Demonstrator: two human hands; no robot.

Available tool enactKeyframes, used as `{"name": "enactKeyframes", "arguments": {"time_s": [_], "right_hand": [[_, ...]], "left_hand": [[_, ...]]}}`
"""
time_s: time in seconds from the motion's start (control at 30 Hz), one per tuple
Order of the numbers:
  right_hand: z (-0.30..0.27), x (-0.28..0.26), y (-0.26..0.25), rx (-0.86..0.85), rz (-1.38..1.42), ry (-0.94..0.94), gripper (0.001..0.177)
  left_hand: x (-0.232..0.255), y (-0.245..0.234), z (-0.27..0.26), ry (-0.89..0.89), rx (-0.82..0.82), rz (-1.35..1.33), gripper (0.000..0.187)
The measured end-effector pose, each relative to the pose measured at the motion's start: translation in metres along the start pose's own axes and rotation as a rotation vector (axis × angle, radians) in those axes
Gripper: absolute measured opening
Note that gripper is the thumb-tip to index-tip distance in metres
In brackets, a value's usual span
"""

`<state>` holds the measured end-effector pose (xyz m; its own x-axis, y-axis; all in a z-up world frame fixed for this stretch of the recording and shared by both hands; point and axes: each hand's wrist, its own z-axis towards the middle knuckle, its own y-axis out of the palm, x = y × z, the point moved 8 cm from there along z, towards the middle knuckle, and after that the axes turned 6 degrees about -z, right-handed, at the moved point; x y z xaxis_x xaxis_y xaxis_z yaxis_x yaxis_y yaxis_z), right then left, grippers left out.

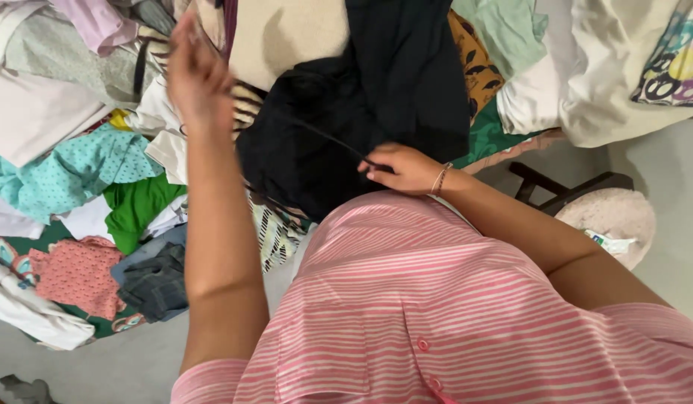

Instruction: The person folds several garments on a bed, including a pair of light blue jeans, a dark plaid shirt, a black garment, and a light blue polka-dotted top. Each item is smoothed and folded into a compact rectangle and placed in a growing stack.

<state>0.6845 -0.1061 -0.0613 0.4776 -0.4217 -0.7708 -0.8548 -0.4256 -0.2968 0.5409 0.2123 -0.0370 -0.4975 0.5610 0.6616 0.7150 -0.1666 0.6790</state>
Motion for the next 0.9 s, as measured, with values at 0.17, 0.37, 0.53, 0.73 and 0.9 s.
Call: {"name": "enactKeyframes", "arguments": {"time_s": [0.17, 0.37, 0.53, 0.73, 0.9], "right_hand": [[-0.024, 0.032, -0.069, 1.013, 0.050, -0.188, 0.028], [0.044, 0.180, -0.044, 0.833, 0.987, 0.341, 0.039], [0.119, 0.107, -0.076, 0.563, 0.674, -0.075, 0.036], [0.139, -0.005, -0.083, 0.309, 0.059, -0.352, 0.012], [0.145, -0.047, -0.058, 0.246, -0.091, -0.428, 0.008]], "left_hand": [[0.052, -0.161, -0.097, 0.075, 0.392, -0.120, 0.019], [0.021, -0.267, -0.220, 0.167, 0.709, -0.171, 0.023], [-0.015, -0.312, -0.267, 0.144, 0.879, -0.314, 0.017], [-0.076, -0.409, -0.332, 0.134, 1.031, -0.324, 0.015], [-0.130, -0.411, -0.384, 0.045, 1.198, -0.376, 0.015]]}}
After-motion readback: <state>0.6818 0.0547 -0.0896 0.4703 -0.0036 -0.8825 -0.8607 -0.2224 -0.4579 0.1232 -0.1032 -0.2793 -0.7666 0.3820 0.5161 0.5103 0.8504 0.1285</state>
